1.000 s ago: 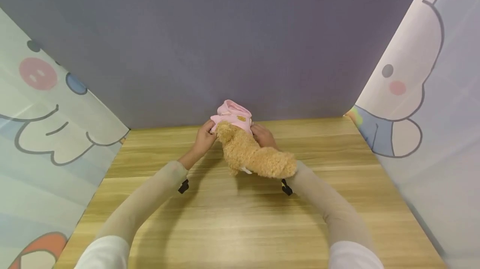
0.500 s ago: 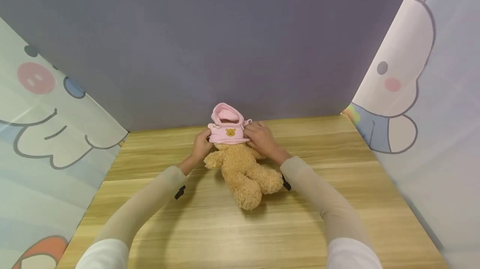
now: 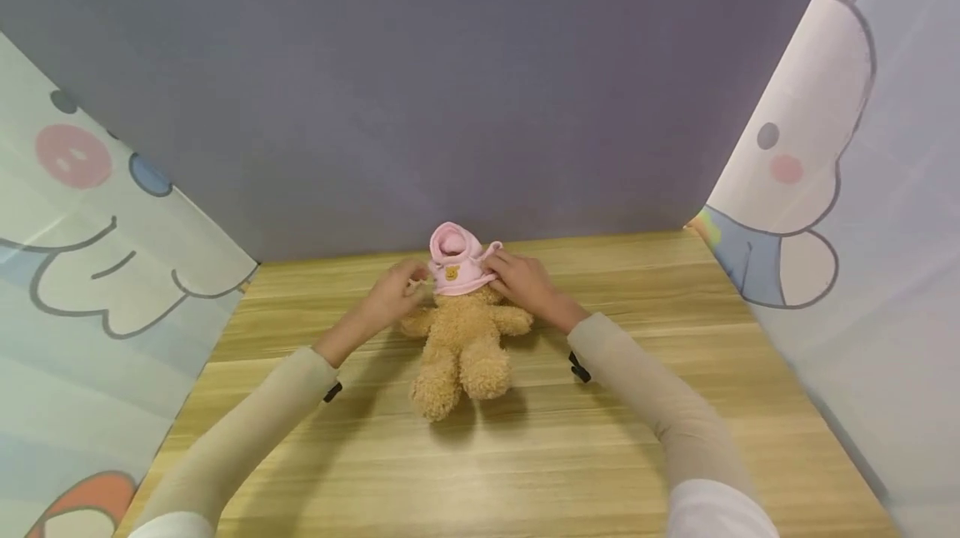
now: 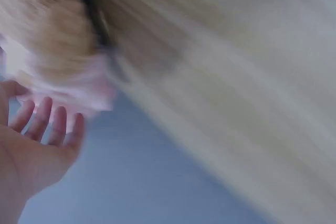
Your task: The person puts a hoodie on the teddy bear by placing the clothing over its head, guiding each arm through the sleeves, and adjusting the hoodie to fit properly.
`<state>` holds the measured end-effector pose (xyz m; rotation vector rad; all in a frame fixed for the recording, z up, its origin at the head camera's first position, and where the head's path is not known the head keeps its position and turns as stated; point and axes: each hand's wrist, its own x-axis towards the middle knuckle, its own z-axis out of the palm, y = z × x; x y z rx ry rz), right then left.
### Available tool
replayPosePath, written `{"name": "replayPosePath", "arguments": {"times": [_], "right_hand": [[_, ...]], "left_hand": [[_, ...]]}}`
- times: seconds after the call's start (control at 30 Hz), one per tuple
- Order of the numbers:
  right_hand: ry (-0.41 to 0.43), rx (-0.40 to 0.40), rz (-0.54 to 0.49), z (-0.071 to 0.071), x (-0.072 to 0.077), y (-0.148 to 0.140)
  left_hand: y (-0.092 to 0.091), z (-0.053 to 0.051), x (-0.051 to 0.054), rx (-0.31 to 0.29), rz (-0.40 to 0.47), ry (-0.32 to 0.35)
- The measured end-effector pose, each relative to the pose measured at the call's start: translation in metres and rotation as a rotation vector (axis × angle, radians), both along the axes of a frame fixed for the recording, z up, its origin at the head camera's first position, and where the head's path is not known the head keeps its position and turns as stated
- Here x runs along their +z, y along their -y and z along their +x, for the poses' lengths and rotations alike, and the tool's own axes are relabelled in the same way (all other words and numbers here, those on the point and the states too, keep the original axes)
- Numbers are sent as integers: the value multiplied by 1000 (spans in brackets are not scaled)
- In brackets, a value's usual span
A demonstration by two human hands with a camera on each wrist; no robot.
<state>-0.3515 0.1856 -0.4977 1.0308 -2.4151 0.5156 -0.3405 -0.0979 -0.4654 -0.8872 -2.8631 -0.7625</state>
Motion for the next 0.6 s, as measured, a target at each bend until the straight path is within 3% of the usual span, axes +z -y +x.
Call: {"name": "replayPosePath", "arguments": {"times": [0.13, 0.3, 0.37, 0.47, 0.6], "right_hand": [[132, 98, -37, -1, 4, 4], [238, 84, 62, -4, 7, -5], [241, 47, 113, -7, 6, -9], [219, 54, 147, -13, 3, -9], [108, 102, 110, -18, -2, -7]], "left_hand": [[-18, 22, 11, -89, -106, 46], [-33, 23, 13, -14, -108, 186], [-35, 20, 14, -6, -118, 221], [-34, 17, 16, -38, -117, 272], [-28, 15, 10, -102, -45, 312]]}}
